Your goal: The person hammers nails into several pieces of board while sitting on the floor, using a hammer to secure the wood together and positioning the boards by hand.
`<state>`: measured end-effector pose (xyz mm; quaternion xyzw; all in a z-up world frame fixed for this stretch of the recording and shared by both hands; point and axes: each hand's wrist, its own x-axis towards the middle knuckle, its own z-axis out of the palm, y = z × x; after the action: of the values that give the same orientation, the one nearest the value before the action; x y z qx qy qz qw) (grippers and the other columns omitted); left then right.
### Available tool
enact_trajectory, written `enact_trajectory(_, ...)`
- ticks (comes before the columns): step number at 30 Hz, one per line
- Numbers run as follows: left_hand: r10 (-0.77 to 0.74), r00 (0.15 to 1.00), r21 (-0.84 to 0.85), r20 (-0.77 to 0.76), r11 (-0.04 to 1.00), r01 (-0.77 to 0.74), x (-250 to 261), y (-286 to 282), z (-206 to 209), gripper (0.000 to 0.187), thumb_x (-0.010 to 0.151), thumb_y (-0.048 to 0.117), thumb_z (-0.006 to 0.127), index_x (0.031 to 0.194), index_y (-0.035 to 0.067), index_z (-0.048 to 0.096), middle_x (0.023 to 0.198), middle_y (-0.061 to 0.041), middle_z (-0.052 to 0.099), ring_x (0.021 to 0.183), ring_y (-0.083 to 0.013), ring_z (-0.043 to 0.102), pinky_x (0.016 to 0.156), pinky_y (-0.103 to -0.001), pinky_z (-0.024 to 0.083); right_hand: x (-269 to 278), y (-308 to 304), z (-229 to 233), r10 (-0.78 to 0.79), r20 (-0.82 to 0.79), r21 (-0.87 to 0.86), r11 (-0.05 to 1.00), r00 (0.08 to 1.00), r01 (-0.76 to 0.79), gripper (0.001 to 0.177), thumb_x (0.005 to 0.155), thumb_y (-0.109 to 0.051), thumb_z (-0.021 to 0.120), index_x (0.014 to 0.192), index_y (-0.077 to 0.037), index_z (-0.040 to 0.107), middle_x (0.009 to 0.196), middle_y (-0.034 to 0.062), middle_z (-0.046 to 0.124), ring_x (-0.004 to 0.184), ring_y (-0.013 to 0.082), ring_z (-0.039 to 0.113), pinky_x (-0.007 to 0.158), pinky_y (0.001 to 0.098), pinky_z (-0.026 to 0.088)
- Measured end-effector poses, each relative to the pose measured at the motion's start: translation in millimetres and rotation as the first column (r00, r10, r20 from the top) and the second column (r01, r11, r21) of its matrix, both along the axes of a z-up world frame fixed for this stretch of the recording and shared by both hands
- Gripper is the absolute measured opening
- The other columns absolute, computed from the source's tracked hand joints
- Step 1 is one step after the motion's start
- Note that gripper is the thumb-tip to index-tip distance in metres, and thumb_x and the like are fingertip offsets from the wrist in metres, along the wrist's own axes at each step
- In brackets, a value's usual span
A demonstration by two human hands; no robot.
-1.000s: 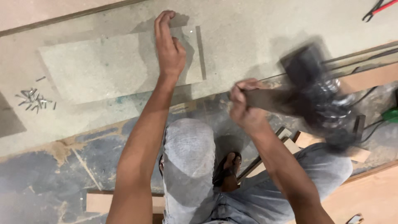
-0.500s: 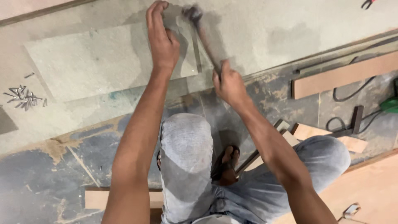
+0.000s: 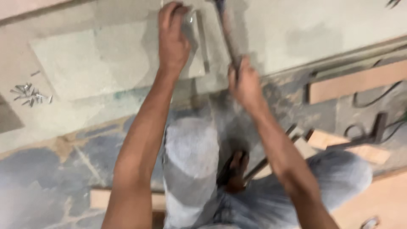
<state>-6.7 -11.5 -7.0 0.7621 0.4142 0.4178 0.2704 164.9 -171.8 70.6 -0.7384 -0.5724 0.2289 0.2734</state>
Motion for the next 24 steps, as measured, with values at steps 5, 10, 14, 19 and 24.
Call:
enact_trajectory(5, 0.001, 0.987, 0.369, -0.159, 0.927, 0.058, 5, 8, -10, 0.052, 0.077, -0.022, 0.059, 0.122, -0.001, 0.072, 0.137, -0.02, 0.059, 0.132, -0.0403, 0.051, 0.117, -0.054, 0.039, 27, -16, 1, -0.225, 0.079, 0.126, 0.969, 0.971, 0.214, 0.028, 0.107, -0.012, 0.067, 0.124, 0.003, 0.05, 0.083, 0.0214, 0.065, 0.075, 0.0427, 0.069, 0.065, 0.048, 0.053)
enact_trajectory(10, -0.062, 0.97, 0.227, -0.234, 0.967, 0.117, 6, -2, 2, 0.037, 0.086, -0.018, 0.068, 0.12, -0.003, 0.073, 0.131, -0.018, 0.063, 0.13, -0.0395, 0.055, 0.114, -0.054, 0.042, 61, 4, -21, -0.346, 0.243, 0.164, 0.935, 0.906, 0.313, 0.038, 0.101, -0.018, 0.075, 0.129, -0.004, 0.053, 0.116, 0.0191, 0.069, 0.099, 0.0394, 0.07, 0.082, 0.0499, 0.056)
enact_trajectory(14, -0.059, 0.962, 0.2, -0.267, 0.973, 0.115, 7, -7, 15, 0.031, 0.089, -0.02, 0.066, 0.115, -0.005, 0.072, 0.135, -0.018, 0.063, 0.134, -0.039, 0.055, 0.117, -0.05, 0.043, 50, 11, -38, -0.353, 0.403, 0.407, 0.895, 0.845, 0.18, 0.063, 0.1, -0.01, 0.07, 0.149, -0.003, 0.032, 0.138, 0.0259, 0.056, 0.128, 0.0407, 0.055, 0.107, 0.0591, 0.045)
enact_trajectory(19, -0.07, 0.974, 0.212, -0.215, 0.97, 0.117, 13, -7, 21, 0.02, 0.089, -0.022, 0.065, 0.101, -0.007, 0.066, 0.127, -0.021, 0.064, 0.128, -0.041, 0.055, 0.113, -0.053, 0.044, -16, 60, -89, 0.099, -0.358, 0.364, 0.93, 0.928, 0.041, 0.07, 0.114, 0.0, 0.051, 0.166, -0.021, 0.009, 0.16, 0.0074, 0.05, 0.148, 0.0324, 0.051, 0.122, 0.0422, 0.046)
enact_trajectory(24, -0.04, 0.985, 0.133, -0.169, 0.989, 0.063, 0, -6, -8, 0.038, 0.088, -0.024, 0.05, 0.117, -0.005, 0.064, 0.121, -0.025, 0.061, 0.123, -0.0465, 0.055, 0.105, -0.053, 0.046, -32, 78, -122, 0.131, -0.494, 0.304, 0.952, 0.859, 0.03, 0.068, 0.113, -0.003, 0.046, 0.169, -0.021, 0.012, 0.16, 0.0084, 0.052, 0.124, 0.0282, 0.073, 0.099, 0.0326, 0.06)
